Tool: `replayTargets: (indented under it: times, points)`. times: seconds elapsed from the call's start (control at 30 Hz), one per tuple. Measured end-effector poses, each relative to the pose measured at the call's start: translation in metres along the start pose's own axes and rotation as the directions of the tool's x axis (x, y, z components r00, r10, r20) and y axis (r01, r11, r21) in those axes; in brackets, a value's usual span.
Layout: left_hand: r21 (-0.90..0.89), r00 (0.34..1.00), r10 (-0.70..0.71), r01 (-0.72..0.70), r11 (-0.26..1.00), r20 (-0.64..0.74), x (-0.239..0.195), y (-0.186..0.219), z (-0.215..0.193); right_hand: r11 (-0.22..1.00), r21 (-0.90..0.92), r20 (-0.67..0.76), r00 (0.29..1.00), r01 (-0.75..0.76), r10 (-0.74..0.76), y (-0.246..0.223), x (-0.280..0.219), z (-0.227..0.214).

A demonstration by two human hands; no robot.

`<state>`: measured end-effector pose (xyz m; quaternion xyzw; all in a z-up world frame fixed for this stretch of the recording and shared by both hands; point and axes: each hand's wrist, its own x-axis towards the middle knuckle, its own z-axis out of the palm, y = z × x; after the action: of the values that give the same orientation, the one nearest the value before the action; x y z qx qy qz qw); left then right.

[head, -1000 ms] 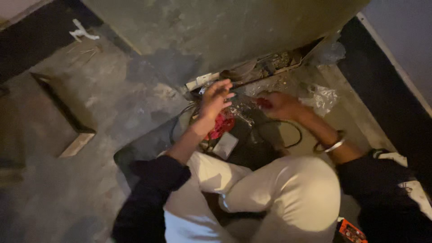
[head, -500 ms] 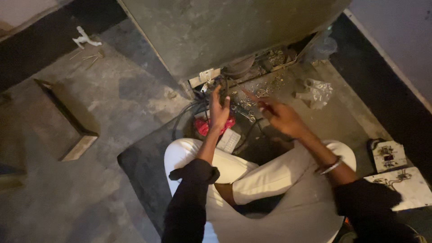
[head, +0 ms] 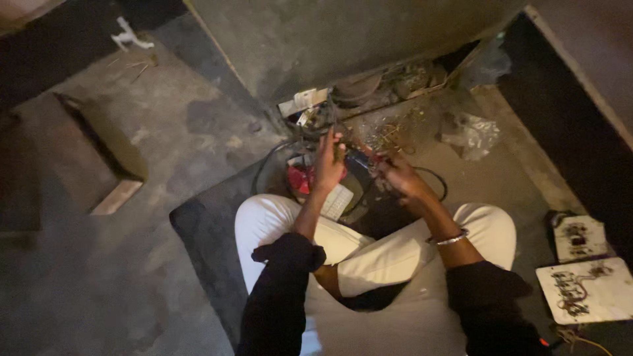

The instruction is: The person sits on the floor and uses a screwdriver to strip and connect wires inside a small electrical box. They twist wires together, secure them with connectors, and adjust components within the box.

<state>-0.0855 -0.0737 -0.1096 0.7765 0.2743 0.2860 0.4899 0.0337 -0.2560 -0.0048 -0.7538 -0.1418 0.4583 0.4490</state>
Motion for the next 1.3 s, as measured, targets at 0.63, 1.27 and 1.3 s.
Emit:
replayTargets:
  times: [0.63,1.27,1.3]
  points:
    - [-0.228,0.979,0.12,-0.157,0.961,-0.167,0.017,0.07,-0.044,0.994,0.105,0.124,0.991,0.043,-0.056,-0.031,-0.013,0.016]
    - [0.107,0.983,0.163,-0.154,0.982,-0.08,-0.009,-0.029,-0.024,0.998,0.046,0.019,0.999,0.05,-0.051,0.067,0.065,0.021]
    - [0.174,0.984,0.158,-0.142,0.974,-0.078,-0.013,-0.03,-0.022,0.997,0.071,0.038,0.999,0.033,-0.036,0.075,0.068,0.017]
